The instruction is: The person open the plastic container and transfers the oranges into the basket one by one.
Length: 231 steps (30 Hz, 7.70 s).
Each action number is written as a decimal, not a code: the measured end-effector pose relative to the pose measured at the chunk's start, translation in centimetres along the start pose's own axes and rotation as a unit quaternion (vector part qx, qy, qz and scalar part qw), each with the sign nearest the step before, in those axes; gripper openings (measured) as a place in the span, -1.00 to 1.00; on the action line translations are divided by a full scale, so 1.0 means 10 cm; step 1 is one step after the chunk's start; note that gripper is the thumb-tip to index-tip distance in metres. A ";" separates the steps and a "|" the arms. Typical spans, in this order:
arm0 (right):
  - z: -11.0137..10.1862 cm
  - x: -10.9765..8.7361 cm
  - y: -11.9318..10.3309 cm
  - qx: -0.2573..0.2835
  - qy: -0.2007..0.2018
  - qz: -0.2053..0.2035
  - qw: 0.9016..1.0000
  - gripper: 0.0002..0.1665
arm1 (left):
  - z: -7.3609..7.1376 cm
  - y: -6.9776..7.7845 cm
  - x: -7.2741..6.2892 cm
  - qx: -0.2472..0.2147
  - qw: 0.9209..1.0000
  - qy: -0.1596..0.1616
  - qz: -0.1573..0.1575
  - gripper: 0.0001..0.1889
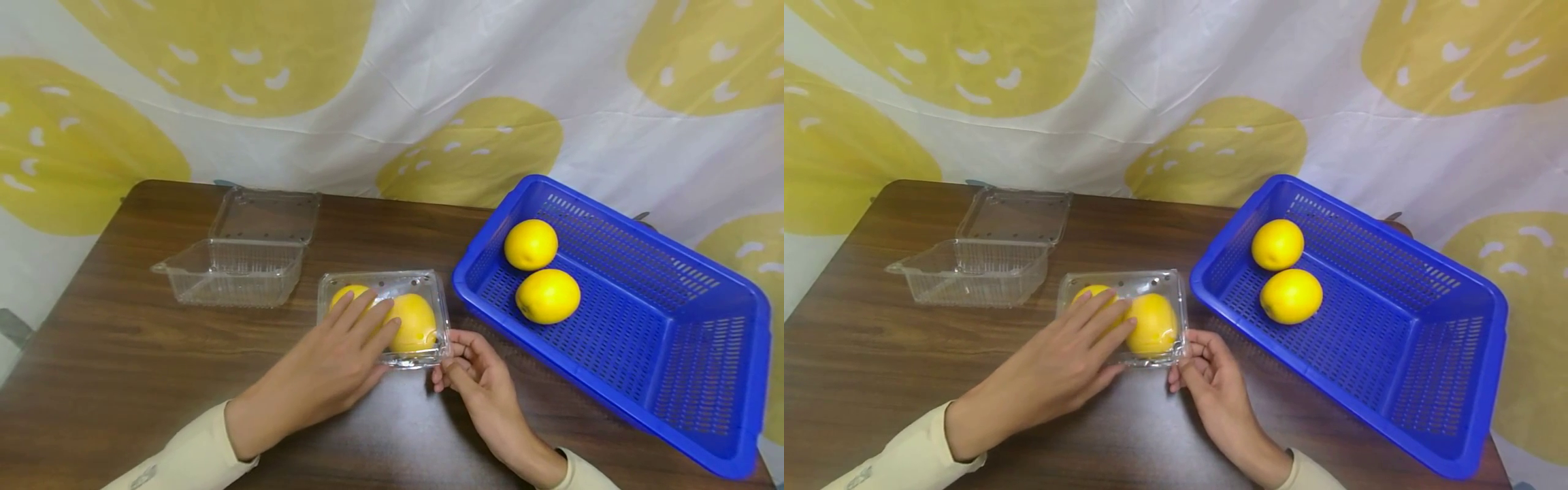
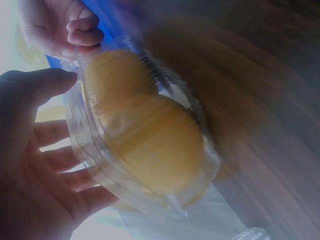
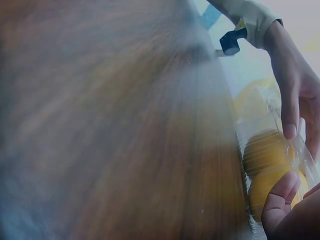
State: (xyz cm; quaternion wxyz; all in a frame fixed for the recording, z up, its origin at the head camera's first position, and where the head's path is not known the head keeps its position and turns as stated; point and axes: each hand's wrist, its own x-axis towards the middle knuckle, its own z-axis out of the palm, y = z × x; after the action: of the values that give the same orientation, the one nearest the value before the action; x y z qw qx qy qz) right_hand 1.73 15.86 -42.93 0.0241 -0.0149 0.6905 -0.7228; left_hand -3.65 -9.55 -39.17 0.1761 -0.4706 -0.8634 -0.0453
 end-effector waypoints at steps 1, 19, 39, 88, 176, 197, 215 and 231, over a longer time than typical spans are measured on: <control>0.00 0.00 0.00 0.000 0.000 0.000 1.000 -0.62 | 0.00 -0.01 -0.01 -0.002 1.000 0.002 -0.001 -0.35; 0.00 0.00 0.00 -0.004 0.002 -0.002 1.000 -0.63 | -0.05 -0.15 -0.27 -0.011 1.000 0.019 -0.012 -0.29; 0.00 0.00 -0.01 -0.011 0.003 0.008 1.000 -0.61 | -0.10 -0.21 -0.43 -0.014 0.999 0.009 -0.032 -0.30; -0.06 0.02 0.00 -0.042 -0.023 -0.031 0.998 -0.33 | -0.13 -0.28 -0.54 -0.068 0.996 -0.008 -0.058 -0.31; -0.20 0.05 0.03 -0.048 -0.055 -0.053 0.996 -0.26 | -0.10 -0.37 -0.32 -0.216 0.934 0.216 -0.186 -0.02; -0.19 0.05 0.03 -0.050 -0.057 -0.053 0.996 -0.28 | 0.06 -0.37 -0.22 -0.368 0.865 0.037 -0.338 0.04; -0.17 0.02 0.04 -0.049 -0.050 -0.055 0.996 -0.30 | 0.13 -0.44 -0.18 -0.430 0.824 0.012 -0.370 0.00; -0.16 0.00 0.04 -0.050 -0.043 -0.044 0.997 -0.31 | 0.57 -0.66 -0.33 -0.464 0.800 0.051 -0.377 -0.13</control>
State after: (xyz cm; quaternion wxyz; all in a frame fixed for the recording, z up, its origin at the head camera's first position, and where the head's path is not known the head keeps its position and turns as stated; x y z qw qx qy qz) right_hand 1.60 17.42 -43.37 0.0210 -0.0774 0.7227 -0.6865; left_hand -9.03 -14.42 -45.04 -0.0507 -0.1298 -0.8380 -0.5276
